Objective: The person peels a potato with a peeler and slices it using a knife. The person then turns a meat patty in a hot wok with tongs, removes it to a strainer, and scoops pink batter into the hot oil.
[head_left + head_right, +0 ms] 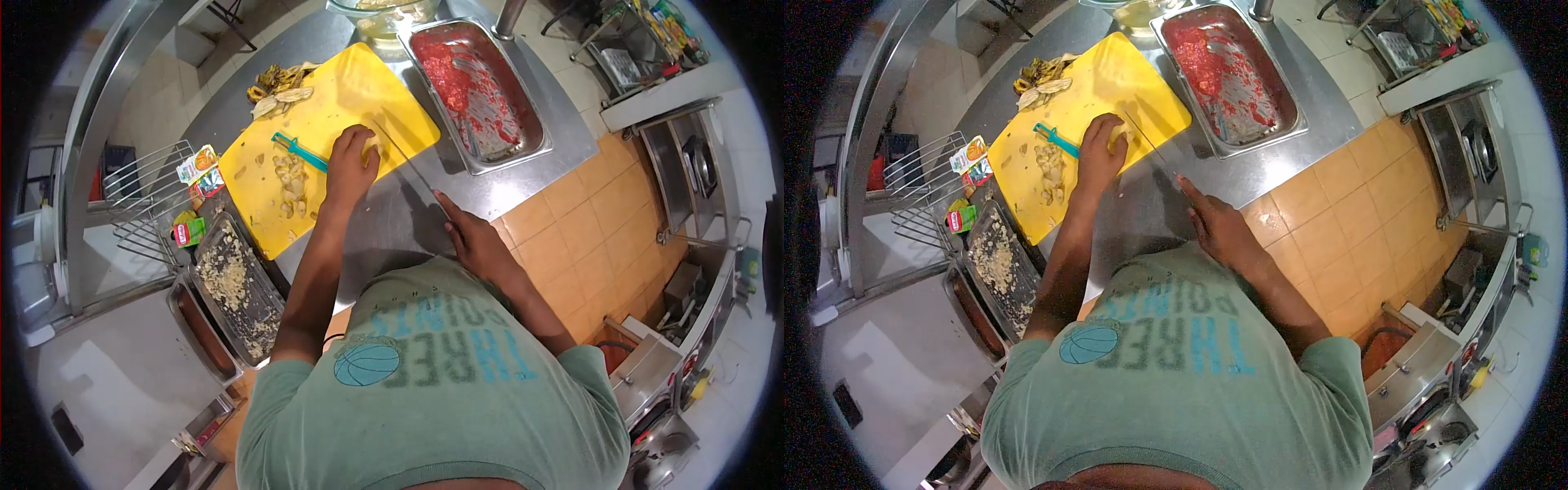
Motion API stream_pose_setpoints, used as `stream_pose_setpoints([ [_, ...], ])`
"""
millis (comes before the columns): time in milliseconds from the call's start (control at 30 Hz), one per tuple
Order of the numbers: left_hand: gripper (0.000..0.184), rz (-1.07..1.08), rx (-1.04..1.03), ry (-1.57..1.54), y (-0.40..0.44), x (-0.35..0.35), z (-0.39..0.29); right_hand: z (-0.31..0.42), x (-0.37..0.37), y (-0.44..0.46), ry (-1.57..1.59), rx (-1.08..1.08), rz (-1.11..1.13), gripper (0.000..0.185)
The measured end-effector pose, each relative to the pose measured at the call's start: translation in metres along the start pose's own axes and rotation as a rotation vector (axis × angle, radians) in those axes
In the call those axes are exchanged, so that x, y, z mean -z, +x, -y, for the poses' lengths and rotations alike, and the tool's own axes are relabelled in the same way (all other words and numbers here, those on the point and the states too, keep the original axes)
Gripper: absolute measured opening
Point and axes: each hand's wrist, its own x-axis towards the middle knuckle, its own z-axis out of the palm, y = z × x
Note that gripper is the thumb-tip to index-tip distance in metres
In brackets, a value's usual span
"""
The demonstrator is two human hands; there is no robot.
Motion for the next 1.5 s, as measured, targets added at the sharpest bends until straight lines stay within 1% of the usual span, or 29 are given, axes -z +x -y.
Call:
stream_pose_setpoints([
  [67, 0.023, 0.032, 0.032, -0.021, 0.001, 0.001, 0.001, 0.005, 0.003, -0.001, -0.044, -0.034, 0.040, 0.057],
  [200, 0.023, 0.089, 0.090, -0.049, 0.003, 0.003, 0.002, 0.015, 0.006, -0.001, -0.003, -0.087, 0.075, 0.056],
  [300, 0.028, 0.072, 0.106, -0.040, -0.002, 0.002, 0.001, 0.018, 0.006, -0.001, 0.001, -0.103, 0.081, 0.056],
  [400, 0.039, 0.088, 0.150, -0.155, -0.005, -0.002, 0.005, 0.017, 0.006, 0.000, 0.004, -0.094, 0.059, 0.056],
  [467, 0.041, 0.060, 0.136, -0.125, -0.002, 0.002, 0.004, 0.012, 0.004, -0.001, 0.028, -0.059, 0.012, 0.056],
  [500, 0.042, 0.044, 0.131, -0.108, -0.001, 0.005, 0.004, 0.014, 0.006, 0.000, 0.043, -0.089, 0.029, 0.055],
  [567, 0.043, -0.004, 0.068, 0.041, 0.002, 0.006, 0.011, 0.018, 0.012, 0.003, 0.071, -0.150, 0.064, 0.051],
  [600, 0.043, -0.028, 0.037, 0.115, 0.002, 0.006, 0.014, 0.016, 0.011, 0.004, 0.047, -0.107, 0.036, 0.053],
  [667, 0.040, -0.015, -0.004, 0.047, -0.002, 0.004, 0.019, 0.009, 0.006, 0.006, 0.002, -0.022, -0.020, 0.057],
  [800, 0.035, 0.017, -0.159, -0.097, -0.009, 0.002, 0.023, 0.008, 0.008, 0.008, 0.012, -0.045, 0.024, 0.057],
  [833, 0.032, 0.031, -0.121, -0.105, -0.010, 0.001, 0.023, 0.007, 0.007, 0.008, 0.013, -0.036, 0.019, 0.057],
  [933, 0.031, -0.049, 0.015, -0.188, -0.014, 0.002, 0.008, 0.002, 0.005, 0.006, 0.007, -0.030, 0.035, 0.057],
  [1033, 0.030, -0.100, 0.128, -0.166, -0.019, 0.003, 0.009, 0.003, 0.005, 0.005, 0.023, -0.040, 0.058, 0.056],
  [1133, 0.028, -0.099, 0.222, -0.229, -0.022, 0.000, 0.007, 0.007, 0.007, 0.004, 0.038, -0.049, 0.082, 0.055],
  [1267, 0.021, -0.136, 0.140, -0.146, -0.027, -0.001, 0.008, 0.014, 0.009, 0.004, 0.044, -0.006, 0.064, 0.055],
  [1333, 0.019, -0.120, 0.109, -0.047, -0.026, 0.005, 0.006, 0.018, 0.013, 0.005, 0.035, -0.042, 0.121, 0.055],
  [1500, 0.019, -0.081, 0.152, -0.070, -0.024, 0.007, 0.001, 0.032, 0.023, 0.005, 0.000, -0.129, 0.224, 0.055],
])
